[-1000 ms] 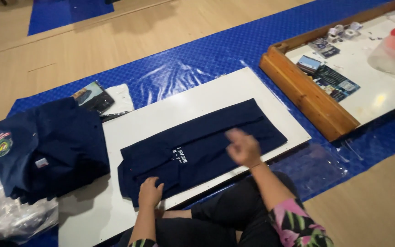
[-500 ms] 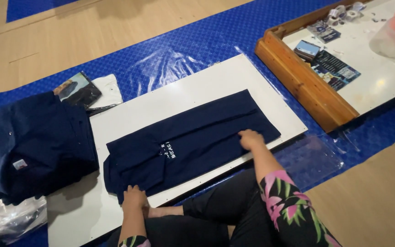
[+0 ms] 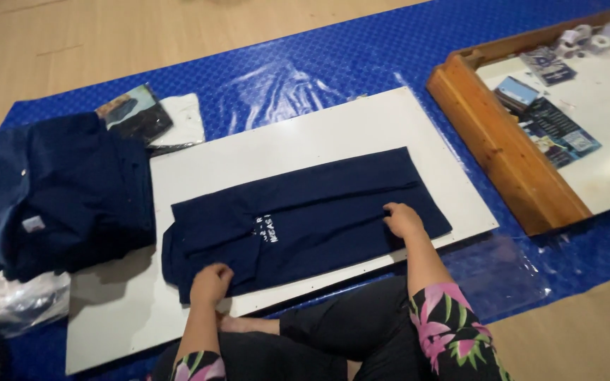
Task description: The person folds a navy blue polo shirt on a white board by hand, smoothing the fabric and aligning the sleeves and collar before placing it on a stack.
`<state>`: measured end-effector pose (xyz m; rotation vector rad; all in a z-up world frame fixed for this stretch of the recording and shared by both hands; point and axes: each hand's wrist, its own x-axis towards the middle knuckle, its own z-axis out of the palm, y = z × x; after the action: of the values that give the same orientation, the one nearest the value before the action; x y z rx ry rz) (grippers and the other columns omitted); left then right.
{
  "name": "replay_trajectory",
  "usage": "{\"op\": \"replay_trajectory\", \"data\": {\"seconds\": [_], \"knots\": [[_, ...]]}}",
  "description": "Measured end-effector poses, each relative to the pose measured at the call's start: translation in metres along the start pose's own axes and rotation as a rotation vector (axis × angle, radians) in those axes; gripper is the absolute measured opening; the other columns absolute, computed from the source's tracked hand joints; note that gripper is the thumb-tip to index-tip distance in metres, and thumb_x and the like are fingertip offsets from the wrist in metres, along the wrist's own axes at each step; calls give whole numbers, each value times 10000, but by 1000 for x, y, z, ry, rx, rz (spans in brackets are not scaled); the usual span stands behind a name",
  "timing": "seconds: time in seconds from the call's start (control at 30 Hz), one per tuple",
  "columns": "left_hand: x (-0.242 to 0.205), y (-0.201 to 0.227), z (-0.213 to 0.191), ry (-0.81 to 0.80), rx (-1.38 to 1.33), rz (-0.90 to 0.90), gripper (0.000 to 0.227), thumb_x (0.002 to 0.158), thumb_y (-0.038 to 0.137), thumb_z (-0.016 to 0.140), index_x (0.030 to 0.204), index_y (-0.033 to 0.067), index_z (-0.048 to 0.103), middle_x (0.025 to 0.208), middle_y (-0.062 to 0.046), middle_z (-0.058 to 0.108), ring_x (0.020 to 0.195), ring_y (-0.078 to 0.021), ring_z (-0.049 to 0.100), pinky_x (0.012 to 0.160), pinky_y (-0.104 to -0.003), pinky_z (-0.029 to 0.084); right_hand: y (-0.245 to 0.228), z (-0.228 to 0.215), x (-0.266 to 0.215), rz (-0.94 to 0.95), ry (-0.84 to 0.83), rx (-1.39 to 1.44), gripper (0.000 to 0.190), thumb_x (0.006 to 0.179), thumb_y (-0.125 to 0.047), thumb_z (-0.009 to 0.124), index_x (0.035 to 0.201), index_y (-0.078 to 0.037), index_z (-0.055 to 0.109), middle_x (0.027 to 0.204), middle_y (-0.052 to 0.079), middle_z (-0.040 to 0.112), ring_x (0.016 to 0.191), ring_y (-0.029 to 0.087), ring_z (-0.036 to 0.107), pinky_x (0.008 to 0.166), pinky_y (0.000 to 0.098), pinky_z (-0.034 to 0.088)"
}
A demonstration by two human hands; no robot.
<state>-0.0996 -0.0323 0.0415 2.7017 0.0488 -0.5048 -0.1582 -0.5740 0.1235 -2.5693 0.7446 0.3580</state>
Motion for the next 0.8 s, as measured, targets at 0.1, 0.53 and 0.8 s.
{"op": "replay_trajectory", "data": {"seconds": [0.1, 0.53, 0.8], "knots": [[13, -30, -12, 556, -275, -93, 218, 1000, 302, 638, 1083, 153, 775, 1037, -144, 765, 1042, -367, 710, 940, -484, 560, -12, -8, -3, -9, 16, -38, 424, 965, -171, 649, 1389, -168, 668, 1339, 218, 683, 1286, 397, 618, 1053, 518, 514], [-2, -144, -15, 659, -955, -629, 208, 843, 73, 776, 1043, 129, 788, 875, -131, 743, 724, -257, 737, 621, -334, 580, 12, 7, 3, -77, 39, -174, 420, 972, -175, 651, 1390, -185, 692, 1314, 219, 705, 1278, 393, 625, 1028, 513, 525], [26, -127, -8, 208, -210, -286, 190, 871, 227, 772, 1053, 242, 827, 1064, -75, 790, 1054, -342, 727, 940, -419, 574, -12, 1, -16, -68, -1, -224, 235, 932, -248, 703, 1112, -155, 821, 1041, 156, 805, 1088, 356, 735, 919, 466, 572]]}}
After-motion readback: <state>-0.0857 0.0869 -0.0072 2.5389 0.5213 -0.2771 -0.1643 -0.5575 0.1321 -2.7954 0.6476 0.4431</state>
